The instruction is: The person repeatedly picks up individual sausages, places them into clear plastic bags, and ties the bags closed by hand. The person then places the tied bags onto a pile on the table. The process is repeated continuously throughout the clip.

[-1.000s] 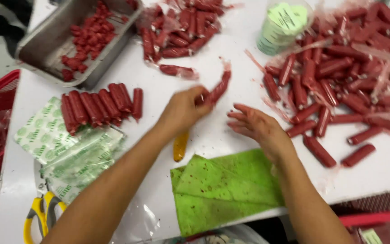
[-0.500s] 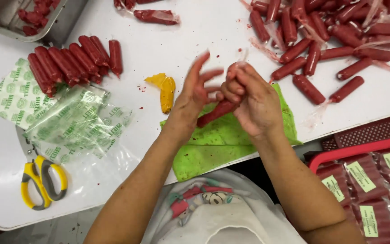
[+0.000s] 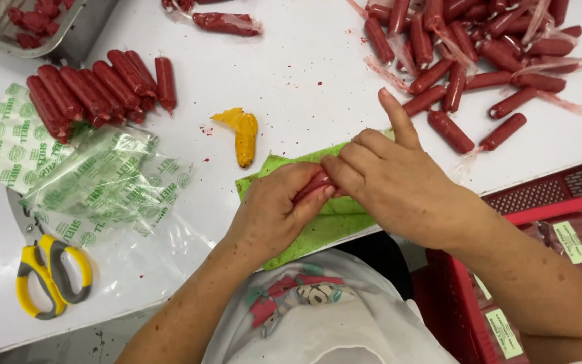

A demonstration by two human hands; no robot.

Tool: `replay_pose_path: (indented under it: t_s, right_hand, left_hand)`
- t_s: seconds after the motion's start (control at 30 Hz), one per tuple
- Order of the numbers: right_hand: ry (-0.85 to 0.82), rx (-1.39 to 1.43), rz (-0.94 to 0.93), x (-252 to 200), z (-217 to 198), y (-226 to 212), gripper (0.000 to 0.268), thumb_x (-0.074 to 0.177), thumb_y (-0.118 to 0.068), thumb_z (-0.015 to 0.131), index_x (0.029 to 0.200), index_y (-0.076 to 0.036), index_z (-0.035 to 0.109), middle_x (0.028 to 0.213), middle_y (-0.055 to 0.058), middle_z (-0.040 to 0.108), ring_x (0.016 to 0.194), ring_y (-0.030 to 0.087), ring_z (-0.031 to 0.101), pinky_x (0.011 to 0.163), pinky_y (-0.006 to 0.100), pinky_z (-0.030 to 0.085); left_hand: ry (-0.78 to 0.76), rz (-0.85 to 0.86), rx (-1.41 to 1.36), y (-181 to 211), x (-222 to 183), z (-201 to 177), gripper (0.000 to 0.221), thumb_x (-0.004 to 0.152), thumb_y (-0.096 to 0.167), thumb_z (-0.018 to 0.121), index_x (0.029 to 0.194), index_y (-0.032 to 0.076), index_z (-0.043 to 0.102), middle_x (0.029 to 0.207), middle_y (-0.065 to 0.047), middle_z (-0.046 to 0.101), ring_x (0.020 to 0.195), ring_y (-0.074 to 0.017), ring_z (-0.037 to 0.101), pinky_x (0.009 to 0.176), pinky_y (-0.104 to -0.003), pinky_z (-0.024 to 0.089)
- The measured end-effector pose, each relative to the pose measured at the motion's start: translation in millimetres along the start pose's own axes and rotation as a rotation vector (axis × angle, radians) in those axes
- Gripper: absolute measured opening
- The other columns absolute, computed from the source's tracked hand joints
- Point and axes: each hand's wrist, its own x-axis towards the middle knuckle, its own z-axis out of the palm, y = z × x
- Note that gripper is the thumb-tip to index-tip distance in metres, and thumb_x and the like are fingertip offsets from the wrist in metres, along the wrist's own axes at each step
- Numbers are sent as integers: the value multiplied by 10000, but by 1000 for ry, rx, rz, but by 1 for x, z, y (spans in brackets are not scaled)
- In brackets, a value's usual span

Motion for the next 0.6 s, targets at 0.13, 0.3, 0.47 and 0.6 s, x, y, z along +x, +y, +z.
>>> replay_pose_path:
  t_s: [0.13, 0.3, 0.47, 0.6]
  right_hand:
    - [328, -93, -75, 11, 21, -7, 144, 931, 36, 533, 899, -103, 551, 777, 32, 467, 793, 267, 525, 1191, 663, 227]
    - [553, -100, -205, 35, 47, -15, 255, 1056, -60, 390, 951, -147, 606, 877, -12, 503, 1041, 224, 614, 1231, 665, 141]
    - [624, -245, -457, 54, 23, 2, 277, 1171, -188, 512, 909, -215, 599, 950, -33, 564, 1293, 228, 676, 1251, 707, 36]
    - [616, -225, -534, 55, 1, 23, 230, 1136, -142, 563, 918, -209, 597, 923, -46, 571, 1218, 276, 777, 1220, 724, 28]
  left_hand:
    - [-45, -92, -27, 0, -11, -4, 198, 986, 285, 559, 969, 92, 599, 815, -29, 626, 731, -220, 599, 655, -364, 477]
    - [-217, -331, -242, -8, -11, -20, 834, 819, 290, 753, 1521, 166, 321, 1129, -34, 584, 893, -126, 623, 817, -276, 553]
    - [-250, -369, -200, 3, -25, -38, 432, 919, 239, 576, 1336, 146, 515, 917, -49, 706, 852, -222, 681, 757, -343, 500]
    - [-327, -415, -265, -14, -49, -60, 174, 957, 252, 639, 1096, 148, 642, 719, 68, 439, 623, -90, 427, 581, -259, 366]
